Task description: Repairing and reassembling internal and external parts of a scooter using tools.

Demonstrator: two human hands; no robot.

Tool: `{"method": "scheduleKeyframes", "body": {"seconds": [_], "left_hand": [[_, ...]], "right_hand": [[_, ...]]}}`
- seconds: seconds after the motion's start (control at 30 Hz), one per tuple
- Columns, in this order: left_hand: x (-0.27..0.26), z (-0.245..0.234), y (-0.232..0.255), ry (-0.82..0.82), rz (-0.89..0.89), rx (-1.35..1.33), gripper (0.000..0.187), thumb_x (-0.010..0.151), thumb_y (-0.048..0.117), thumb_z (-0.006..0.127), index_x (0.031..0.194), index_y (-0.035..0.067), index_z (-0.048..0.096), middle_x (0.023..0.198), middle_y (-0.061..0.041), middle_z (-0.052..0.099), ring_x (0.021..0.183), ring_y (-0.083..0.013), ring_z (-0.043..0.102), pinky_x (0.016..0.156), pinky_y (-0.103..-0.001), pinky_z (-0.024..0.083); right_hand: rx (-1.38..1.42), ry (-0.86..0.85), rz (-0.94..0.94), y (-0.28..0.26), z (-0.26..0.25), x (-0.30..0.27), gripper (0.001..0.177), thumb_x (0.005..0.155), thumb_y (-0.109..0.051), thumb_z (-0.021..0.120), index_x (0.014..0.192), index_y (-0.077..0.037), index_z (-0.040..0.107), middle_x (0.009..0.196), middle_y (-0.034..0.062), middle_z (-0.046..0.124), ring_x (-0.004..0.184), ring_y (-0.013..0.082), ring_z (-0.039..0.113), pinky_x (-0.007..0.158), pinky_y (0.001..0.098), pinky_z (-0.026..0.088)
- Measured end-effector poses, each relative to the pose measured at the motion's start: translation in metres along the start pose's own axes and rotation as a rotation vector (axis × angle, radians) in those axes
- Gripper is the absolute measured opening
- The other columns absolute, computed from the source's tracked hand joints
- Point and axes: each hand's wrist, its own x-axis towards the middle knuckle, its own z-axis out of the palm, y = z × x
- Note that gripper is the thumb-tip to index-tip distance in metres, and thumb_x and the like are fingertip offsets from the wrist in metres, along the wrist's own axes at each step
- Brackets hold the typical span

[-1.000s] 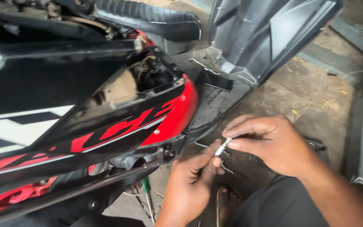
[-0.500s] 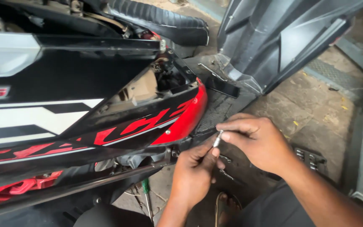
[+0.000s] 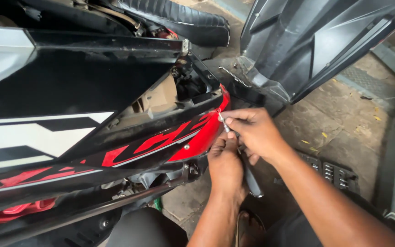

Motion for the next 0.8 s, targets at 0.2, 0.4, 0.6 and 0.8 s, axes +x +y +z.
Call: {"method": "scheduleKeyframes", "body": {"seconds": [0.2,0.4,0.6,0.8], "left_hand": [[-0.002,0.016,0.011,-0.028,-0.061,-0.073,0.025,0.107,0.025,0.043,0.104,0.007,0.059,0.084,-0.004,0.064,0.065,-0.0117,0.059,0.059,-0.029,0.054],[0.008,0.014,-0.001,-0.053,-0.039,-0.187,0.024,0.110,0.026,0.042,0.107,0.006,0.057,0.083,-0.005,0.061,0.063,-0.0124,0.057,0.057,-0.029,0.052],[0.024,0.013,0.002,-0.147,-0.075,-0.450,0.019,0.109,0.020,0.043,0.115,0.006,0.053,0.090,-0.014,0.066,0.077,-0.0243,0.069,0.069,-0.038,0.059],[0.026,0.025,0.007,-0.129,-0.113,-0.418,0.020,0.105,0.022,0.047,0.117,0.006,0.048,0.113,-0.020,0.068,0.109,-0.0359,0.070,0.093,-0.054,0.059]], "right_hand": [[-0.032,-0.062,0.153,-0.043,-0.003,-0.005,0.029,0.095,-0.020,0.063,0.118,-0.011,0.077,0.071,0.0024,0.067,0.041,0.0082,0.046,0.029,0.0281,0.029],[-0.085,-0.049,0.179,-0.041,-0.003,-0.003,0.032,0.094,-0.022,0.061,0.119,-0.011,0.079,0.063,0.0075,0.058,0.035,0.0104,0.038,0.027,0.0294,0.024],[-0.304,-0.076,-0.282,-0.036,-0.050,-0.047,0.044,0.098,-0.035,0.060,0.130,-0.005,0.068,0.099,0.0055,0.078,0.085,0.0113,0.069,0.076,0.0228,0.056],[-0.303,0.291,-0.184,-0.004,-0.048,-0.148,0.068,0.075,-0.014,0.083,0.141,-0.005,0.066,0.107,0.0102,0.075,0.100,0.0168,0.075,0.084,0.0303,0.058]]}}
